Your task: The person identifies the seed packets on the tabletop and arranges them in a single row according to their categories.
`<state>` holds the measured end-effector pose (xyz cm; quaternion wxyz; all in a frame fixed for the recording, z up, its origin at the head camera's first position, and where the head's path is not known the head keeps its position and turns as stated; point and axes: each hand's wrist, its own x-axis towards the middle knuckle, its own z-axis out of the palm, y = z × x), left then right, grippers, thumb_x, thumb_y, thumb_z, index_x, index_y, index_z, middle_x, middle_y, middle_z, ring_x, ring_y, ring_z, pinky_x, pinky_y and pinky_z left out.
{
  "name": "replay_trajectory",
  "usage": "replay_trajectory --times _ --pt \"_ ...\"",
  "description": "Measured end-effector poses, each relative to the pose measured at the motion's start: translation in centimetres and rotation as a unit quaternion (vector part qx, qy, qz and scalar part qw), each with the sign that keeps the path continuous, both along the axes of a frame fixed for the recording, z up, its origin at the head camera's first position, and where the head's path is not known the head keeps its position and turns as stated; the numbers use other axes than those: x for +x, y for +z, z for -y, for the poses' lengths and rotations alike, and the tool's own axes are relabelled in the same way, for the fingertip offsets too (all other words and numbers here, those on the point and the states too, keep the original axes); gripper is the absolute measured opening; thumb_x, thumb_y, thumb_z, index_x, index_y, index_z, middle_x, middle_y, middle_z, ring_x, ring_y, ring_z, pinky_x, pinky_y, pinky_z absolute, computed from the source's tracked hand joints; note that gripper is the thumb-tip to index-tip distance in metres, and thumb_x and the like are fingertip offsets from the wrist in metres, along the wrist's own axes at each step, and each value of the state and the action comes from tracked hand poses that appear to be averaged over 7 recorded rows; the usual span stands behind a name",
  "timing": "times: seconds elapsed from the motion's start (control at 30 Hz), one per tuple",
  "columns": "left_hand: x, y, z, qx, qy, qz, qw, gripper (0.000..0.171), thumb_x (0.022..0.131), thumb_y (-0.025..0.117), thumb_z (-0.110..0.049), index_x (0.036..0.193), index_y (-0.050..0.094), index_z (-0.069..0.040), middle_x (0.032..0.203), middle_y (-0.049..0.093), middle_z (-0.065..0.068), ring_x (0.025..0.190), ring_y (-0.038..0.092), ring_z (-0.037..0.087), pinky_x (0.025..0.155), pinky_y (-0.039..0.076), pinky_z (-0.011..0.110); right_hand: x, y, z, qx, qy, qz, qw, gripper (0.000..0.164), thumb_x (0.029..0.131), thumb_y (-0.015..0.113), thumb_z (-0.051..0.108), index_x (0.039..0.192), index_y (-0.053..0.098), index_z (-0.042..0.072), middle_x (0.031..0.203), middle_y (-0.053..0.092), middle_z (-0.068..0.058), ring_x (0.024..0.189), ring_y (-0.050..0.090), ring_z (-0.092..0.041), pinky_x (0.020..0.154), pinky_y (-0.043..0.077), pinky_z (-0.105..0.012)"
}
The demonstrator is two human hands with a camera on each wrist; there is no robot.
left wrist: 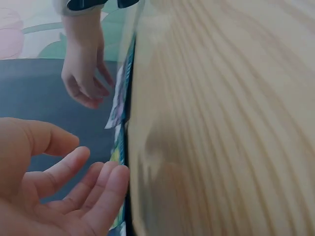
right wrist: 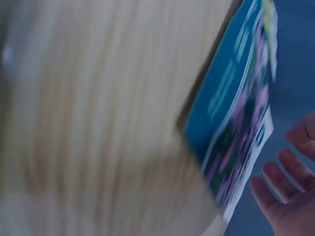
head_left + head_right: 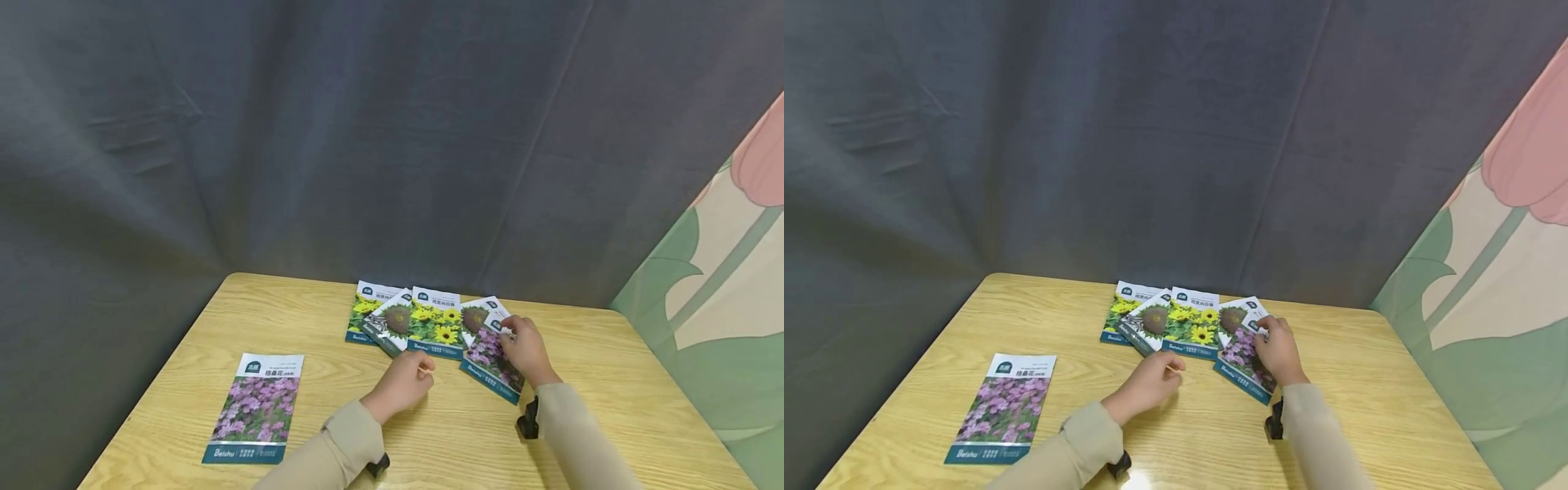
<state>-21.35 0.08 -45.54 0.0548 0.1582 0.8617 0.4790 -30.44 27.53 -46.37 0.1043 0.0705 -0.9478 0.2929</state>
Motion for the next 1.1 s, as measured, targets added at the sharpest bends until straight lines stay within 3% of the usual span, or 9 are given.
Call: replay_trajectory --times 0.2,0.43,0.57,0.77,0.8,0.9,1.1 --pt "-0.8 -0.8 -2.5 0.037 0.018 0.023 0.9989 0.018 0.092 0.055 -0.005 0.108 0.061 -0.001 0.104 0.06 0.011 0.093 0.06 0.024 0.073 0.05 0.033 -0.7 -0.2 -2.1 0.067 -0.021 0.016 0.997 0.035 0.089 0.051 0.009 0.119 0.05 -0.008 0.117 0.045 -0.032 0.104 0.049 -0.048 0.087 0.041 -0.06" --pt "-1.0 -1.1 -4.8 0.068 0.014 0.066 0.9954 0.02 0.094 0.055 -0.01 0.112 0.062 -0.004 0.108 0.06 0.008 0.098 0.059 0.024 0.076 0.05 0.035 -0.9 -0.4 -3.4 0.097 -0.046 0.107 0.988 0.054 0.089 0.049 0.014 0.134 0.033 -0.011 0.13 0.031 -0.041 0.115 0.039 -0.054 0.094 0.035 -0.064" --pt "-1.3 -1.0 -5.7 0.077 0.023 0.086 0.9931 0.02 0.094 0.055 -0.013 0.11 0.063 -0.005 0.107 0.06 0.006 0.1 0.058 0.024 0.078 0.05 0.037 -0.8 -0.1 -3.4 0.103 -0.041 0.133 0.985 0.057 0.089 0.048 0.015 0.136 0.03 -0.012 0.129 0.034 -0.04 0.116 0.038 -0.053 0.097 0.033 -0.063" --pt "-1.3 -0.7 -6.3 0.104 0.019 0.115 0.9877 0.023 0.095 0.053 -0.014 0.111 0.065 -0.004 0.107 0.063 0.005 0.1 0.059 0.024 0.078 0.051 0.037 -1.0 0.0 -3.4 0.106 -0.037 0.14 0.984 0.056 0.088 0.05 0.014 0.134 0.032 -0.012 0.124 0.039 -0.039 0.114 0.04 -0.052 0.096 0.034 -0.063" --pt "-1.3 -0.7 -6.4 0.109 0.014 0.122 0.9864 0.023 0.096 0.051 -0.015 0.104 0.066 0.0 0.1 0.064 0.006 0.094 0.059 0.025 0.076 0.05 0.037 -1.0 -0.1 -3.4 0.107 -0.037 0.139 0.984 0.056 0.087 0.051 0.014 0.134 0.033 -0.011 0.124 0.039 -0.039 0.113 0.04 -0.052 0.096 0.034 -0.063" --pt "-1.2 -1.0 -6.5 0.123 0.017 0.132 0.9835 0.026 0.096 0.05 -0.017 0.107 0.066 0.001 0.103 0.064 0.007 0.098 0.059 0.026 0.081 0.05 0.038 -1.0 -0.2 -3.6 0.108 -0.04 0.131 0.985 0.057 0.085 0.054 0.013 0.133 0.035 -0.011 0.121 0.04 -0.039 0.11 0.042 -0.052 0.093 0.036 -0.062" --pt "-1.3 -1.0 -6.8 0.185 0.035 0.164 0.9683 0.028 0.096 0.053 -0.019 0.109 0.065 0.003 0.102 0.063 0.009 0.089 0.059 0.022 0.078 0.051 0.035 -1.0 -0.1 -3.5 0.099 -0.048 0.116 0.987 0.054 0.083 0.055 0.01 0.13 0.038 -0.01 0.113 0.046 -0.034 0.101 0.046 -0.046 0.088 0.04 -0.059"
